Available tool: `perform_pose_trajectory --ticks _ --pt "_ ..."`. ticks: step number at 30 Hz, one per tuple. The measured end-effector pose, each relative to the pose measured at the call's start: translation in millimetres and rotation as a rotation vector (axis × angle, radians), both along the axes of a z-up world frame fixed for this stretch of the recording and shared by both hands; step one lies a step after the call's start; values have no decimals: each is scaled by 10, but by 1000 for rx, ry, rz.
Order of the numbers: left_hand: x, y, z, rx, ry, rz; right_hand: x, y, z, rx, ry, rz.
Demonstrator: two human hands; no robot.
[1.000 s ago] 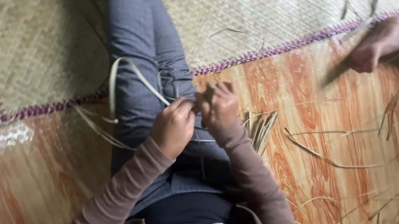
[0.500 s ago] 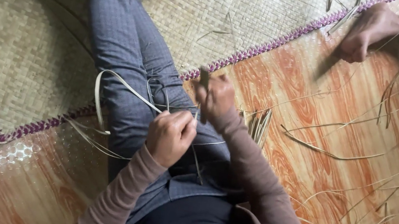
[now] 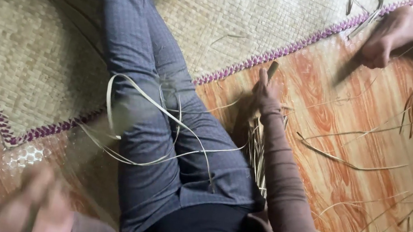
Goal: Stripping thin fibers or strips from bamboo stalks using a small wooden hand tool while sitting on the floor.
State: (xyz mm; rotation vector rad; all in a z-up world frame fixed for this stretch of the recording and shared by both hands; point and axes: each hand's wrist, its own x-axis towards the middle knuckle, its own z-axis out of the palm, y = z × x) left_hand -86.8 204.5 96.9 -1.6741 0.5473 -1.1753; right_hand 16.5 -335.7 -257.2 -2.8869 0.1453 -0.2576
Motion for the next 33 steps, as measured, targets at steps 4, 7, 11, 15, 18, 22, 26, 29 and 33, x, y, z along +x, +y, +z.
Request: perform_pose_trajectory --ticks 4,7,11,15,18,22,26,29,33 --pt "494 -1000 -131 2183 -1426 286 5 480 952 1138 101 -442" --pt "556 -1794 -297 2716 -2012 454 -33 598 1354 1507 -102 -389" --pt "514 -2058 -871 2581 -2019 349 27 300 1351 2257 -333 -72" --pt "441 -2004 -1206 2586 -1984 326 7 354 1919 2054 -654 -168" --pt "399 -1959 -1352 2608 -1985 279 -113 617 3068 236 -1105 -74" --pt "370 -1959 -1436 2622 -1979 188 -20 276 3304 -773 -1080 -620" --pt "403 -1989 -1417 2655 -2013 86 654 1118 3407 665 -764 94" --pt "388 -1944 -1158 2749 -2152 30 312 1417 3231 1541 -149 191" --pt "453 -1921 -906 2867 -2389 129 114 1697 2418 48 -652 631"
